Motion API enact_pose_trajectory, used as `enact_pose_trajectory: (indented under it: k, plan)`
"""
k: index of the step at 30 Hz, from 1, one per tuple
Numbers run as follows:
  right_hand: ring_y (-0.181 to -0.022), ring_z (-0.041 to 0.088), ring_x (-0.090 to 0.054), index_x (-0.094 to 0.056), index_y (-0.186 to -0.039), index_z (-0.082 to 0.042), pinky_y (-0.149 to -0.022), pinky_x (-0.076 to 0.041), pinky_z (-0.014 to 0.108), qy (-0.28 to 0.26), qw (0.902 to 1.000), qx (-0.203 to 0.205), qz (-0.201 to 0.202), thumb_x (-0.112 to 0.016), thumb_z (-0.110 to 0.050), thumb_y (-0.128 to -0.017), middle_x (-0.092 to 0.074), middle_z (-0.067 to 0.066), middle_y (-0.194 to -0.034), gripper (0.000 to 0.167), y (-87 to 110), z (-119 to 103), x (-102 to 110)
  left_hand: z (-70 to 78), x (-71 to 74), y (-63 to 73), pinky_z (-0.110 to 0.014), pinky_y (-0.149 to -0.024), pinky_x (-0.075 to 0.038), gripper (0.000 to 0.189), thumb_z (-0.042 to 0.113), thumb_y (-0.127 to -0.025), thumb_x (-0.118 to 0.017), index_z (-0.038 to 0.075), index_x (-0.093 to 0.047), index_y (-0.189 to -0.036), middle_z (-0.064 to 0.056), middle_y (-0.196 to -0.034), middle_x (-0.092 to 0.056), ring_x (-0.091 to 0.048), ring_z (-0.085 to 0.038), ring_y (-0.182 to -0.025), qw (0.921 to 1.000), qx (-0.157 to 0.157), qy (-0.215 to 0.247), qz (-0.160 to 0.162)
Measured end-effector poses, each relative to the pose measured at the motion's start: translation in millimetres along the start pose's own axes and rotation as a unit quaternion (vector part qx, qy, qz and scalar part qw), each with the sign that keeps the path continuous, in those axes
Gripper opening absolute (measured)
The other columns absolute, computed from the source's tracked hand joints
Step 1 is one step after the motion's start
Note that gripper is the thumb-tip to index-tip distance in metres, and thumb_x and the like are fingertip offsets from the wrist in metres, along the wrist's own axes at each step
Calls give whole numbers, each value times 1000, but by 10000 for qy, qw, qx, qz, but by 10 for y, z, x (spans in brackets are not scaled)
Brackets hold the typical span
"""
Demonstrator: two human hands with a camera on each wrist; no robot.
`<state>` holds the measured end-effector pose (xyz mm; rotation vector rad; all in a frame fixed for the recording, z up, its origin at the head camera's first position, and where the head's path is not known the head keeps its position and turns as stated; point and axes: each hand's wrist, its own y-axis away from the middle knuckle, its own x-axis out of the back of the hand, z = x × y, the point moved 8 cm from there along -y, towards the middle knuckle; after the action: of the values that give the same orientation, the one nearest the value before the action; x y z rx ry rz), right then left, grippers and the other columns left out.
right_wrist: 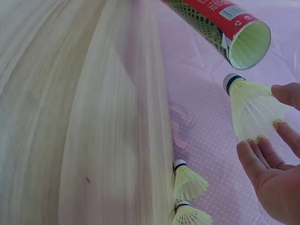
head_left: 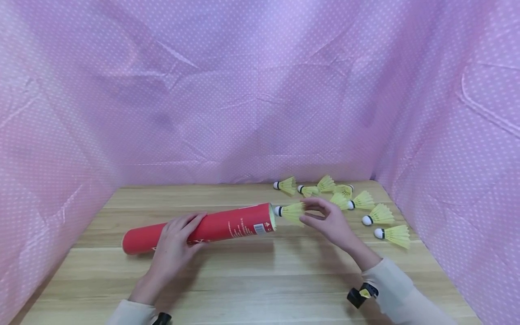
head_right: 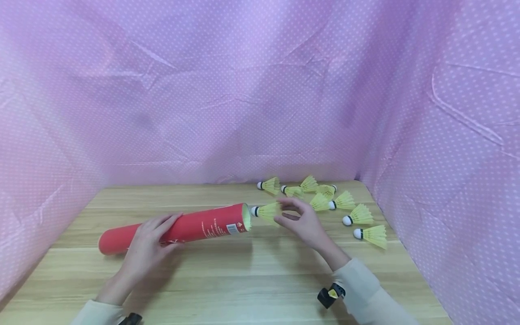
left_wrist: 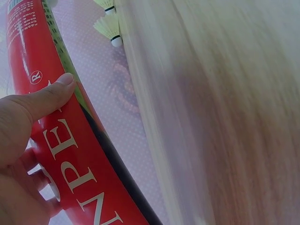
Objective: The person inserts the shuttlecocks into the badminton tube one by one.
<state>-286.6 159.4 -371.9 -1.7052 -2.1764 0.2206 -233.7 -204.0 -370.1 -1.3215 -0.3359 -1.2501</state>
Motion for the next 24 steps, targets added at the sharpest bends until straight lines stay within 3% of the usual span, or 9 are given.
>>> enact_pose_trajectory:
  k: [12, 24]
  plan:
    - [-112, 20, -60, -60, -126, 7, -95, -53, 34, -107, 9998, 98, 109, -76, 3, -86, -59, 21, -124, 43, 24, -134, 75, -8, -4, 0, -62, -103, -36, 92, 11, -60, -98, 15, -58, -142, -13, -131, -61, -55, -37, -117, 10000, -24, -12, 7]
    - [-119, 27, -57, -58, -131, 4, -97, -52, 37, -370, 9990, -93, -248, -78, 1, -86, -56, 21, -129, 49, 28, -204, -113, 24, -11, -10, -61, -103, -36, 90, 10, -60, -98, 14, -59, -141, -14, -132, -61, -54, -38, -118, 9999, -144, -12, 18]
